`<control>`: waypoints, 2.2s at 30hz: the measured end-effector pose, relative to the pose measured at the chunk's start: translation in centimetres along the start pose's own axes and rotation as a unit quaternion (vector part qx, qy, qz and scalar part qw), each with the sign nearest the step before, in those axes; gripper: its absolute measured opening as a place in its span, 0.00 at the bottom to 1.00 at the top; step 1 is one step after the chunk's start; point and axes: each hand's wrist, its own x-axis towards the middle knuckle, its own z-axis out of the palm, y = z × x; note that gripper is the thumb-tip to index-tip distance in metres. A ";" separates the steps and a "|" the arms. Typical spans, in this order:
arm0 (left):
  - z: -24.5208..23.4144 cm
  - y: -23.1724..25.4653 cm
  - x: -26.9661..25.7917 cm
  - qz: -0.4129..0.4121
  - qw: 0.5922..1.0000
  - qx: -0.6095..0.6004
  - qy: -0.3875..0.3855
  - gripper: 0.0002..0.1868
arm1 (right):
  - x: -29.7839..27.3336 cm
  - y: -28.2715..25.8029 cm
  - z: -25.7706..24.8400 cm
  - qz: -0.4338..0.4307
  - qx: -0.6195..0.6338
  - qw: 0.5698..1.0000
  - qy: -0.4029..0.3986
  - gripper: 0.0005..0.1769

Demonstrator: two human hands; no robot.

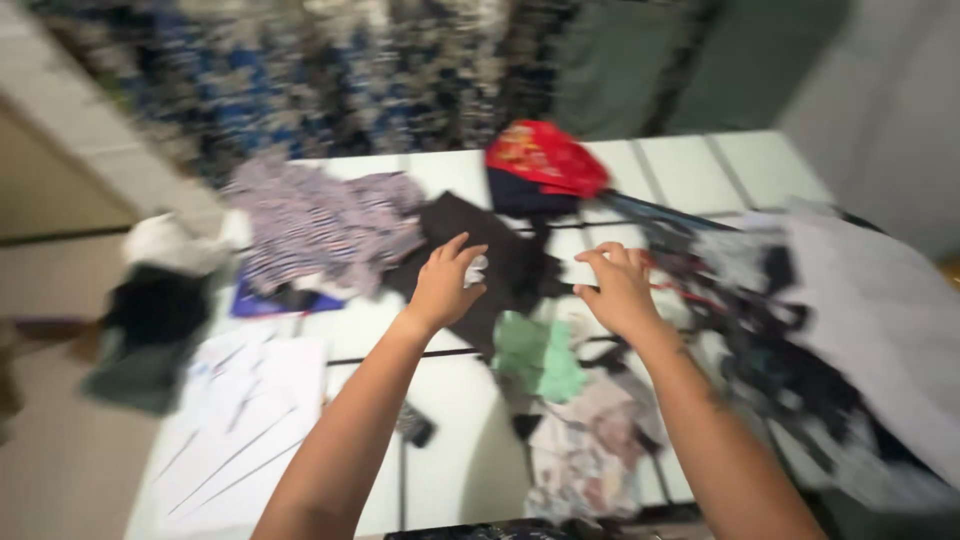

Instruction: The person places various clothing items onto hangers one by one, buttoning the shirts and hanging them up.

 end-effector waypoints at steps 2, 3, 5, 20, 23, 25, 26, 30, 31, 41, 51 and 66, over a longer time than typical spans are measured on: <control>-2.3 -3.5 -2.4 -0.048 0.999 0.012 0.006 0.36 | 1.9 -3.3 2.8 -0.029 0.027 0.999 -0.031 0.28; -3.3 -5.2 -3.8 -0.062 0.998 0.004 0.008 0.36 | 2.5 -4.9 4.2 -0.044 0.033 0.998 -0.038 0.28; -5.3 -9.0 -6.4 -0.087 0.996 -0.015 0.013 0.35 | 4.0 -8.4 6.9 -0.073 0.041 0.995 -0.053 0.27; -14.6 -27.5 -19.0 -0.200 0.975 -0.054 0.082 0.33 | 15.7 -18.8 30.5 -0.058 -0.113 0.964 -0.232 0.20; -15.8 -28.5 -19.0 -0.194 0.975 -0.072 0.077 0.32 | 17.8 -17.0 35.7 -0.014 -0.103 0.964 -0.244 0.36; -16.6 -28.9 -18.5 -0.202 0.973 -0.093 0.060 0.31 | 20.1 -16.6 37.1 -0.037 -0.087 0.968 -0.231 0.26; -17.0 -29.2 -18.0 -0.205 0.972 -0.103 0.052 0.31 | 21.1 -16.8 37.1 -0.048 -0.080 0.970 -0.224 0.21; -18.3 -28.7 -13.1 -0.129 0.978 -0.146 0.073 0.41 | 26.0 -20.8 29.2 -0.138 0.018 0.990 0.017 0.04; -18.8 -27.9 -10.8 -0.092 0.980 -0.154 0.084 0.44 | 26.6 -23.3 25.8 -0.165 0.052 0.981 0.089 0.07; -28.2 -13.0 5.7 0.118 0.934 -0.285 0.183 0.16 | 18.7 -38.6 -1.7 -0.284 0.133 0.883 0.348 0.41; -36.0 -0.6 11.7 0.350 0.835 -0.036 0.422 0.13 | 19.1 -30.3 -2.0 -0.215 0.177 0.949 0.150 0.24; -40.0 17.7 -10.4 0.268 0.878 0.118 0.378 0.12 | -6.6 -32.9 -24.8 -0.207 0.305 0.889 0.273 0.24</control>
